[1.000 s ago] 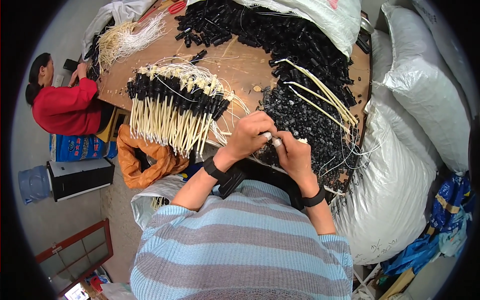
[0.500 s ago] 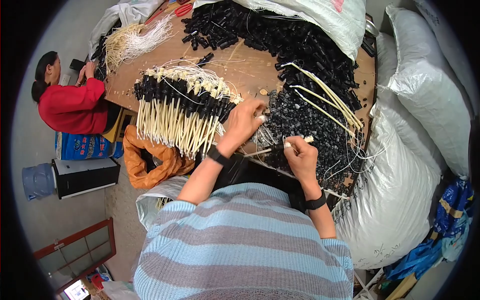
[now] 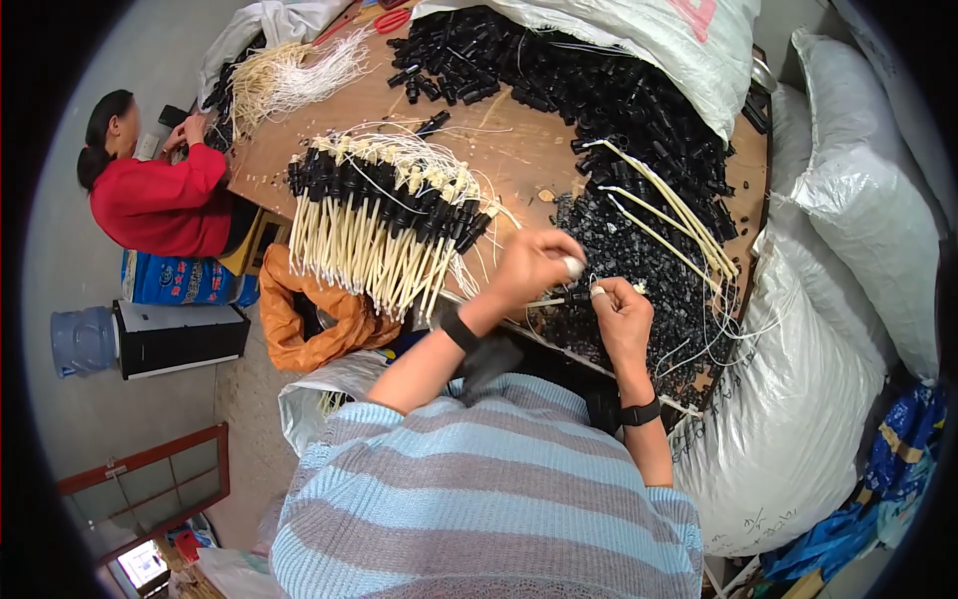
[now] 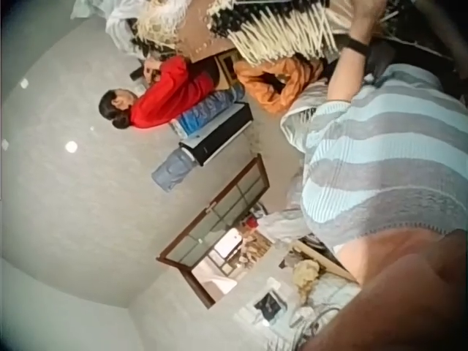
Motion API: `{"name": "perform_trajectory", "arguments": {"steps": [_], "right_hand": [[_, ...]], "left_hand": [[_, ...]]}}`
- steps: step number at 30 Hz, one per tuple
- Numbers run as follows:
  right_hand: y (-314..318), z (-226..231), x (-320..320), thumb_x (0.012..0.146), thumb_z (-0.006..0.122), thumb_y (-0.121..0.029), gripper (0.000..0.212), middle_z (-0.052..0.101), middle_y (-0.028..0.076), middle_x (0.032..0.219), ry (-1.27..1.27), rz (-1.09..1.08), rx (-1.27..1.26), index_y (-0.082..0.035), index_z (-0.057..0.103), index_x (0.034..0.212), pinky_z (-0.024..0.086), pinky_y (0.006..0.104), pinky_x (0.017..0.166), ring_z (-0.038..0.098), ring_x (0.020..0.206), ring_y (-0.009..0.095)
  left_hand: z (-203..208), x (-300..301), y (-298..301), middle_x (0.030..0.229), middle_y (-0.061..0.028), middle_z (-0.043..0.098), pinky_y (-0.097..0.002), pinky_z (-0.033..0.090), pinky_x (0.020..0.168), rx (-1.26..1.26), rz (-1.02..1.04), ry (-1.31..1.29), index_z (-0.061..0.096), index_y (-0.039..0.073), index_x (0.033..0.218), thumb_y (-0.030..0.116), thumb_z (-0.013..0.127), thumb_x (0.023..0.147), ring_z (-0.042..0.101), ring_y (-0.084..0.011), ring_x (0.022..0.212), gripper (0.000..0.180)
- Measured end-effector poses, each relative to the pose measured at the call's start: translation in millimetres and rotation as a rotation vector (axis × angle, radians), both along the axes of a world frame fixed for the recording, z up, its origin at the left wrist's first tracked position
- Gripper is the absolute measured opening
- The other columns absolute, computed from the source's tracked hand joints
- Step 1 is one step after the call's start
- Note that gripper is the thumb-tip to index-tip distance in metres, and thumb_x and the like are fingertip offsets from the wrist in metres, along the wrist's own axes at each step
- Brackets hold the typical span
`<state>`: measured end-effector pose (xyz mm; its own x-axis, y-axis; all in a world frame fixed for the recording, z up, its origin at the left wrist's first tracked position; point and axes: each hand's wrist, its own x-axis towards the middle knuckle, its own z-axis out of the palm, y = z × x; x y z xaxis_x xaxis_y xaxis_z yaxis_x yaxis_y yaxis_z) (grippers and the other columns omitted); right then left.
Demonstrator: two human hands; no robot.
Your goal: Manually inserting white wire filaments into black plastic bases at a workbench.
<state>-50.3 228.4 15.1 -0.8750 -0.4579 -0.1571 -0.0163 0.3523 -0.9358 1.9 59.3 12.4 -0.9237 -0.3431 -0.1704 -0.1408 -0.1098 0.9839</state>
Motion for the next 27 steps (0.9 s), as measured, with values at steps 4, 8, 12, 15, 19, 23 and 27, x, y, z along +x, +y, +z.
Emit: {"name": "perform_trajectory", "arguments": {"steps": [4, 8, 12, 15, 19, 23, 27], "right_hand": [[-3.5, -7.8, -0.4, 0.077, 0.059, -0.005, 0.011, 0.047, 0.001, 0.053, 0.087, 0.016, 0.057, -0.004, 0.068, 0.084, 0.035, 0.0257, 0.049, 0.042, 0.051, 0.006], [0.1, -5.0, 6.5, 0.077, 0.058, -0.003, 0.010, 0.045, 0.002, 0.053, 0.114, 0.074, 0.066, -0.003, 0.066, 0.083, 0.036, 0.0264, 0.049, 0.041, 0.052, 0.007], [-0.6, 3.8, 13.4, 0.080, 0.063, -0.006, 0.006, 0.051, 0.005, 0.055, 0.211, -0.038, 0.028, -0.004, 0.065, 0.085, 0.039, 0.0271, 0.049, 0.048, 0.051, 0.010], [-6.9, 8.7, 17.6, 0.083, 0.064, -0.006, 0.006, 0.058, 0.006, 0.062, 0.656, -0.056, 0.057, -0.005, 0.066, 0.088, 0.041, 0.0278, 0.049, 0.052, 0.050, 0.015], [-9.4, 9.6, 21.0, 0.081, 0.065, -0.006, 0.010, 0.064, 0.010, 0.072, 0.878, 0.029, 0.118, -0.008, 0.066, 0.091, 0.047, 0.0325, 0.052, 0.062, 0.057, 0.025], [-7.4, 10.9, 22.7, 0.079, 0.065, -0.004, 0.011, 0.063, 0.009, 0.071, 0.844, 0.080, 0.022, -0.007, 0.067, 0.090, 0.045, 0.0312, 0.049, 0.060, 0.053, 0.023], [2.0, 16.7, 18.8, 0.076, 0.067, -0.001, 0.014, 0.056, 0.007, 0.059, 0.491, 0.180, 0.017, -0.005, 0.067, 0.090, 0.039, 0.0265, 0.045, 0.051, 0.045, 0.014]], "left_hand": [[14.2, 8.1, 29.6, 0.079, -0.0083, 0.066, -0.0303, 0.051, 0.060, -0.666, -0.063, 0.391, 0.071, 0.004, 0.088, -0.003, 0.068, 0.070, 0.064, -0.0208, 0.069, 0.020], [22.6, 13.2, 24.6, 0.078, -0.0096, 0.064, -0.0357, 0.050, 0.059, -0.963, -0.222, 0.312, 0.070, 0.005, 0.087, -0.005, 0.066, 0.064, 0.062, -0.0269, 0.067, 0.025], [18.6, 10.5, 30.1, 0.073, -0.0066, 0.060, -0.0317, 0.047, 0.055, -0.810, -0.054, 0.451, 0.069, 0.005, 0.088, -0.007, 0.062, 0.066, 0.059, -0.0195, 0.062, 0.026], [20.6, 20.5, 26.1, 0.074, 0.0037, 0.057, -0.0193, 0.037, 0.054, -0.289, 0.136, 0.208, 0.069, 0.000, 0.091, -0.008, 0.056, 0.070, 0.044, -0.0019, 0.062, 0.025], [16.7, 19.7, 22.4, 0.072, 0.0038, 0.059, -0.0189, 0.039, 0.054, -0.128, 0.107, 0.007, 0.069, -0.001, 0.091, -0.009, 0.057, 0.071, 0.044, -0.0014, 0.057, 0.025], [12.2, 19.8, 20.0, 0.073, 0.0008, 0.061, -0.0214, 0.041, 0.054, -0.216, 0.088, 0.061, 0.068, -0.002, 0.085, -0.006, 0.059, 0.071, 0.050, -0.0032, 0.059, 0.017], [13.1, 20.2, 21.4, 0.071, -0.0021, 0.059, -0.0224, 0.042, 0.056, -0.539, 0.125, 0.118, 0.067, -0.002, 0.080, -0.004, 0.058, 0.069, 0.053, -0.0064, 0.063, 0.015]]}}
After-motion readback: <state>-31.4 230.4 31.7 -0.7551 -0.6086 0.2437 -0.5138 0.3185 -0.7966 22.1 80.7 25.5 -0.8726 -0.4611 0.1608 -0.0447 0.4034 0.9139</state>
